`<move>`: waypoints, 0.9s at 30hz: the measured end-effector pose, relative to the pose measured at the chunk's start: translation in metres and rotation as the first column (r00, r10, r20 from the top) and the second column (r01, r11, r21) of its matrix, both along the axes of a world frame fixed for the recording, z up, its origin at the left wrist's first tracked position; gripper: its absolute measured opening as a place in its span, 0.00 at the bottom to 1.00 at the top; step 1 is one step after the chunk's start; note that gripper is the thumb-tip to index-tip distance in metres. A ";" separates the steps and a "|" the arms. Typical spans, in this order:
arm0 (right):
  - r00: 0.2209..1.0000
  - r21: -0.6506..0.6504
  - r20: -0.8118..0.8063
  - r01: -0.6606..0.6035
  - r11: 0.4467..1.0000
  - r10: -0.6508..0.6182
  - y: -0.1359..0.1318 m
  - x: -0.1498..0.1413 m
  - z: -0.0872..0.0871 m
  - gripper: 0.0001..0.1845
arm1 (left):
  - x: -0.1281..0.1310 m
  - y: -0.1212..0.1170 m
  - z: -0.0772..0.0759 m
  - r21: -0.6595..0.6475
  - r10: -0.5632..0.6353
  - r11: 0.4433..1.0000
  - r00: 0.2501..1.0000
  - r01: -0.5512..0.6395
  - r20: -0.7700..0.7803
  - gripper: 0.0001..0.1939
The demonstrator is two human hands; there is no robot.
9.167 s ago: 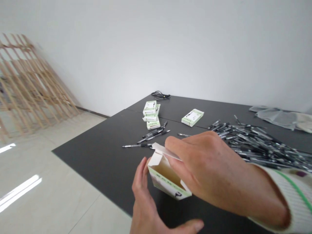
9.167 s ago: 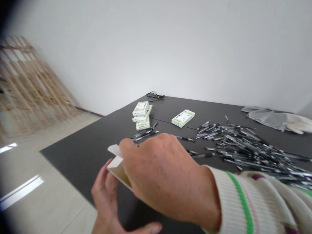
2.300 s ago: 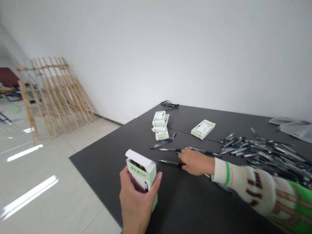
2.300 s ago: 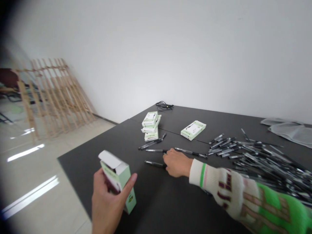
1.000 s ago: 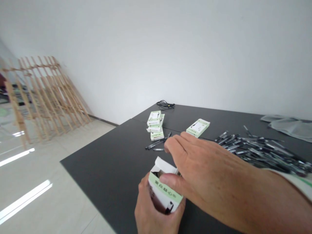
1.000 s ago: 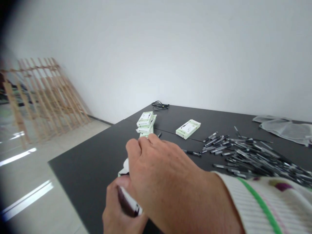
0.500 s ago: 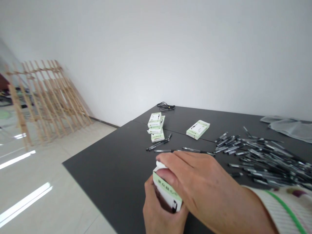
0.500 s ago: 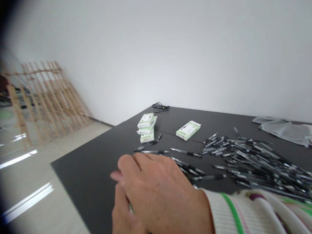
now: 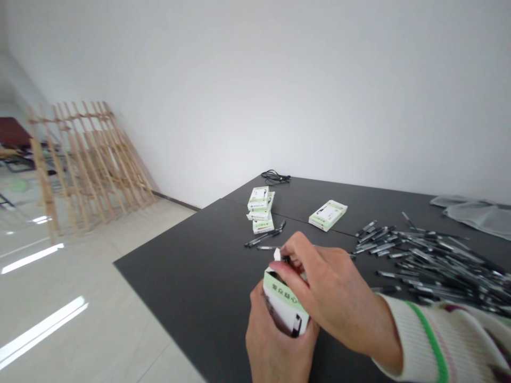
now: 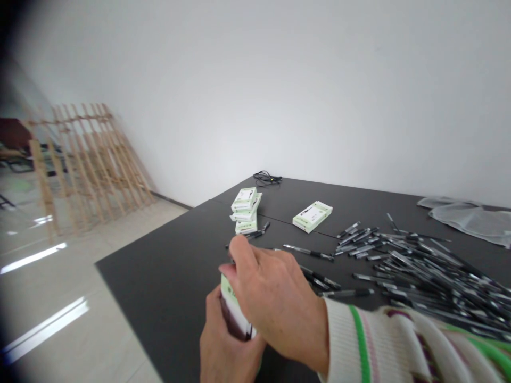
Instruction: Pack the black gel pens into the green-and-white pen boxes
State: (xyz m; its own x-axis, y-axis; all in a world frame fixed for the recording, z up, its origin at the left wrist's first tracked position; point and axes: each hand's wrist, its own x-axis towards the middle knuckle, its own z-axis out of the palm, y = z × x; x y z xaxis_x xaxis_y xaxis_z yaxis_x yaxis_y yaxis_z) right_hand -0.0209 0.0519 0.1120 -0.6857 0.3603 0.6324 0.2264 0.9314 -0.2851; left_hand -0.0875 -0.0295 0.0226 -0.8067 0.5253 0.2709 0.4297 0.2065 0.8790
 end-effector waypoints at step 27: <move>0.586 0.008 0.796 0.244 0.970 -0.154 0.090 0.028 -0.071 0.13 | -0.044 -0.008 0.008 -0.062 0.205 0.976 0.975 -0.210 -0.084 0.42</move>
State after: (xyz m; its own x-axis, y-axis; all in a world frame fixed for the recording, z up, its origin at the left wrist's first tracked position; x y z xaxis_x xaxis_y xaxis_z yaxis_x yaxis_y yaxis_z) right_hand 0.0068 0.1420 0.0415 -0.8024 0.5750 -0.1597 0.5805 0.8141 0.0147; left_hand -0.1311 -0.0373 0.0309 -0.8782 0.3685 0.3049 0.4367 0.3577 0.8254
